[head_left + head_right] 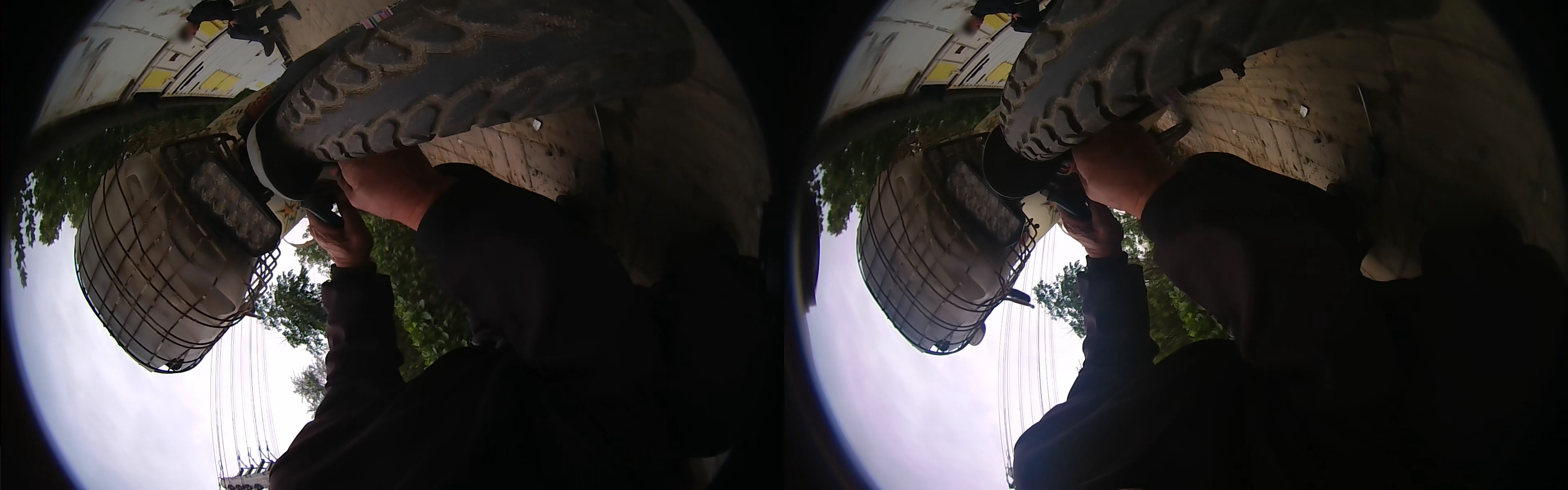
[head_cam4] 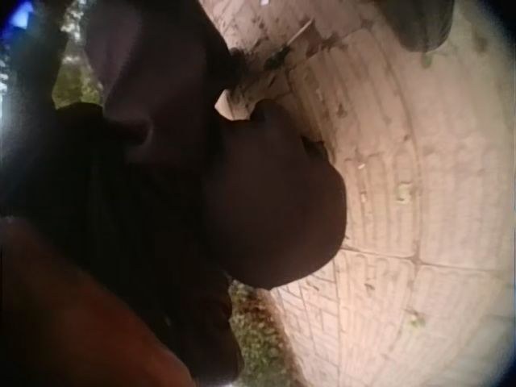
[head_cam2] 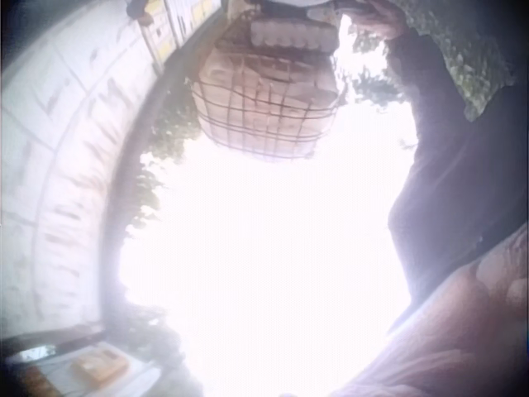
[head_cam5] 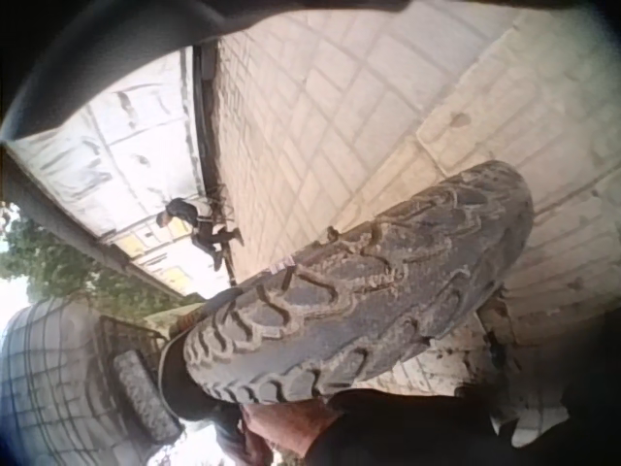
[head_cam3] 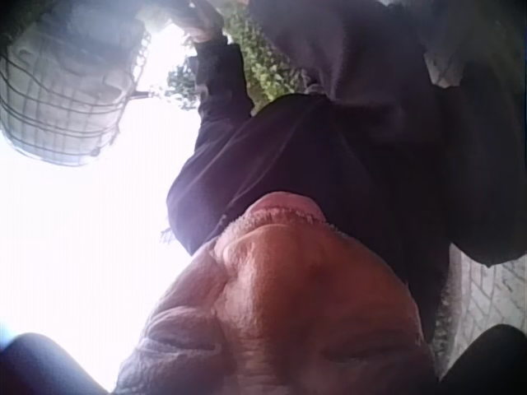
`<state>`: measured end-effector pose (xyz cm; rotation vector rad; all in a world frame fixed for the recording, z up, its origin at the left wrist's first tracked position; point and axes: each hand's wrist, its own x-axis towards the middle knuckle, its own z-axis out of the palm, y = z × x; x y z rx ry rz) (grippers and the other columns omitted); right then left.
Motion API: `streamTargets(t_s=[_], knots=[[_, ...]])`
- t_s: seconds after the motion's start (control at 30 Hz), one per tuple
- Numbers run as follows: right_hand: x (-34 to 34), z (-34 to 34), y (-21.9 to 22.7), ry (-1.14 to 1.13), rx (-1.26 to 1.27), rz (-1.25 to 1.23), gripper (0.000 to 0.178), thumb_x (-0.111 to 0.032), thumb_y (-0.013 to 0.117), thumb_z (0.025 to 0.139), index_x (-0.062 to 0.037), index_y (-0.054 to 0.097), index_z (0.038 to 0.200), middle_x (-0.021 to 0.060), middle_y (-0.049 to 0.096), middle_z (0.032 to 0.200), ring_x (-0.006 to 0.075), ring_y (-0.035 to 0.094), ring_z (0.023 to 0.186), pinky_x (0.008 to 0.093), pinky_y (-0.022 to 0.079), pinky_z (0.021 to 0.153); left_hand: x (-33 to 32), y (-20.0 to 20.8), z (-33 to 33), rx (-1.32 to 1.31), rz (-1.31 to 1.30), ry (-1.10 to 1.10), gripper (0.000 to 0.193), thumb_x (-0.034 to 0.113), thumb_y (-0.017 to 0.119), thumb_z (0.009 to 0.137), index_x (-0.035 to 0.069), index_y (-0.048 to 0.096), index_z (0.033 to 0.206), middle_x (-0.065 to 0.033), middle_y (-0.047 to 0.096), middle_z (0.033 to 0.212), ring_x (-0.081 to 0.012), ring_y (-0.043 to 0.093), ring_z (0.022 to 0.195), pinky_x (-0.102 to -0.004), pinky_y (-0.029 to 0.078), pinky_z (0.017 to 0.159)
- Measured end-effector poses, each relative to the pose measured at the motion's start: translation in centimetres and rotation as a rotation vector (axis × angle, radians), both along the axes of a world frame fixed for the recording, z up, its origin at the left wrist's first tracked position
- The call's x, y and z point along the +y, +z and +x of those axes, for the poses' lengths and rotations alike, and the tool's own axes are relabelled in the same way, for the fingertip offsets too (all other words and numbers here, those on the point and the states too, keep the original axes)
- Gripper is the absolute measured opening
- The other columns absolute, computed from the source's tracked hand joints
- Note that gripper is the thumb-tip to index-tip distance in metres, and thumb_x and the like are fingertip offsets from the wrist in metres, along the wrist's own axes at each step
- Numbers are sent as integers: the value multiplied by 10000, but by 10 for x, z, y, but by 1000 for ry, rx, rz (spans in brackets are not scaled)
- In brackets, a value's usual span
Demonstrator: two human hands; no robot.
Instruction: The person uses pliers to adjust and secure a cable or fastener near the rear wheel and mudguard of a moped. They repeatedly grip, pull, and reposition the cable while working around the rear suspension and wheel area.
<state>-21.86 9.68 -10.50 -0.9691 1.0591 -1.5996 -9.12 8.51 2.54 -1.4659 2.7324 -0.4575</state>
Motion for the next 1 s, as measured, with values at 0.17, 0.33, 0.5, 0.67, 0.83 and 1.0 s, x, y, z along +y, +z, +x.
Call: streamTargets(t_s=[0.17,0.33,0.5,0.67,0.83,1.0], knots=[[-9,11,-1,-221,16,-81,255,-310,644,965,-89,701,852,126,683,722,333,684,669,469,532,608,-1,-2,3,-4,-13,-26,198,133,666,965,1,635,1110,-171,717,969,-348,687,843,-428,522,776],[-13,16,-4,-242,-7,-95,211,-240,682,917,-40,694,849,170,667,750,393,661,709,509,518,645,-6,4,4,3,67,-38,247,88,641,944,-12,597,1165,-214,666,1013,-401,651,873,-459,514,777],[-18,14,-4,-320,-9,-137,189,-204,683,885,-27,685,818,203,669,770,419,674,728,514,547,663,-11,7,8,60,109,-56,263,54,634,919,-48,567,1152,-293,618,990,-519,595,905,-544,482,772],[-22,16,-5,-333,-62,-150,230,-217,684,884,-11,693,783,227,661,714,435,675,704,522,545,656,-25,9,15,-1,75,-201,290,56,641,920,-58,551,1171,-305,601,992,-529,581,898,-557,476,765],[-19,16,-3,-333,-93,-140,247,-220,670,889,4,694,785,246,659,726,454,668,723,537,545,683,-16,15,2,8,94,-148,328,71,628,934,-70,522,1210,-316,584,1004,-544,576,895,-568,475,764],[-19,13,-3,-344,-58,-156,240,-216,660,887,2,704,798,246,672,754,451,675,739,537,551,711,23,32,-22,-89,86,35,247,98,624,948,-39,540,1136,-290,613,962,-510,602,858,-548,473,729]])
